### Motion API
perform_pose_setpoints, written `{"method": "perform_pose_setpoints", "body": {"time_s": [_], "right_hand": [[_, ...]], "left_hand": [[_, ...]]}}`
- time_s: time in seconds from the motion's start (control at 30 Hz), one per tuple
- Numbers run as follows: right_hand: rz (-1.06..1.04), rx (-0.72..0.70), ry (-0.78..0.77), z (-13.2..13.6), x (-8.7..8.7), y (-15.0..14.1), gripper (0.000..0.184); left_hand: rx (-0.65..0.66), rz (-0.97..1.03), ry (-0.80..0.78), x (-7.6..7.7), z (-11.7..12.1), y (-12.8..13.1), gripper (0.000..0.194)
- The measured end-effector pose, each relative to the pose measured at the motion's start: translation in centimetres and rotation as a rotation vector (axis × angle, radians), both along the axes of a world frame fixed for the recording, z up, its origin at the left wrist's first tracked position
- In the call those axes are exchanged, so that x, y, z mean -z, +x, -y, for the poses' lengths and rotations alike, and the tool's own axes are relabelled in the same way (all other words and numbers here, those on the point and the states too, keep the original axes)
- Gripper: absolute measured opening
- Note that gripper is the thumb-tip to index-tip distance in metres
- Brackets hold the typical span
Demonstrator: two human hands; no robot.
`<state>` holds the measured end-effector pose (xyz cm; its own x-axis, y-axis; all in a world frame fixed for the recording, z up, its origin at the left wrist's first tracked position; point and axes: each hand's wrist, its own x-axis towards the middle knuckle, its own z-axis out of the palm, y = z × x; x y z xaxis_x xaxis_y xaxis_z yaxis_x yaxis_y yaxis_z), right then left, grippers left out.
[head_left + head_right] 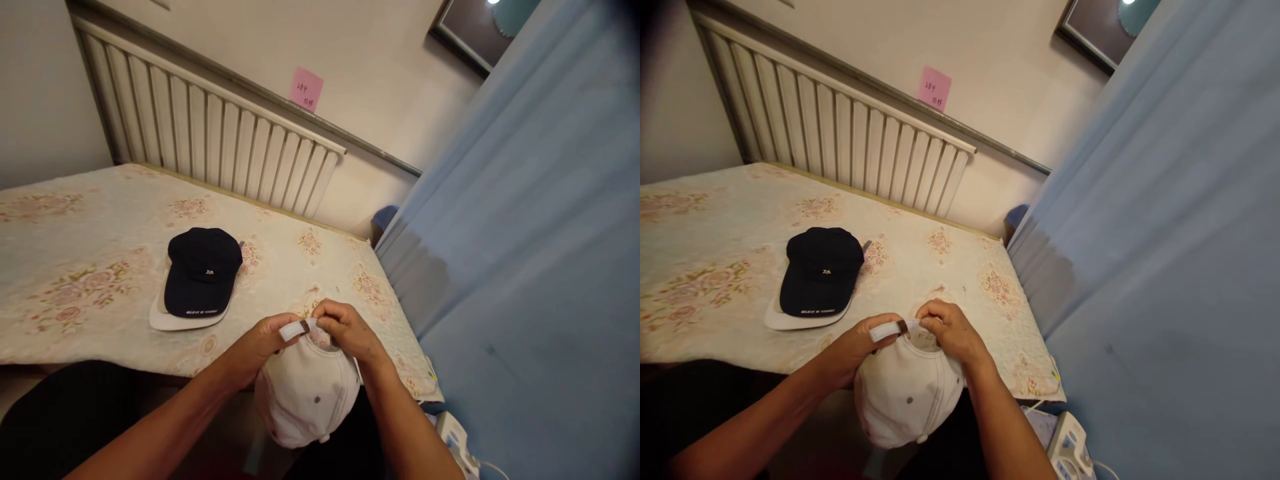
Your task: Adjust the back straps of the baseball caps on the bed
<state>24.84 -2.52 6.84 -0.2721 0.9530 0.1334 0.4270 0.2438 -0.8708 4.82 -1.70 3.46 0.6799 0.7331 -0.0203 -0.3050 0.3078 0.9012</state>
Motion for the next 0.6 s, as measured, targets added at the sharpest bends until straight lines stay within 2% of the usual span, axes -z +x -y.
{"method": "perform_pose_setpoints", "body": {"time_s": [0.1, 0.17, 0.2, 0.33, 0.4, 0.47, 0.6], "right_hand": [[-0.269, 0.180, -0.145, -1.4, 3.5, 1.5, 0.007], [-0.567, 0.297, -0.239, -1.9, 6.1, 2.2, 0.012], [-0.620, 0.314, -0.250, -1.9, 7.3, 2.4, 0.016], [-0.763, 0.343, -0.244, 0.3, 11.2, 1.5, 0.029], [-0.886, 0.313, -0.331, 1.9, 12.8, 0.2, 0.037], [-0.882, 0.286, -0.420, 3.3, 14.2, -1.4, 0.041], [-0.860, 0.293, -0.419, 4.7, 17.0, -4.6, 0.046]], "left_hand": [[0.016, 0.087, -0.159, 0.1, -0.1, -0.3, 0.021], [-0.012, 0.102, -0.174, 0.0, -0.2, -0.4, 0.021], [-0.022, 0.107, -0.179, -0.1, -0.3, -0.5, 0.021], [-0.080, 0.149, -0.219, -0.1, -0.6, -0.6, 0.020], [-0.131, 0.190, -0.246, 0.0, -0.9, -0.5, 0.019], [-0.175, 0.233, -0.283, 0.2, -1.3, -0.4, 0.018], [-0.219, 0.295, -0.363, 0.5, -2.1, -0.2, 0.018]]}}
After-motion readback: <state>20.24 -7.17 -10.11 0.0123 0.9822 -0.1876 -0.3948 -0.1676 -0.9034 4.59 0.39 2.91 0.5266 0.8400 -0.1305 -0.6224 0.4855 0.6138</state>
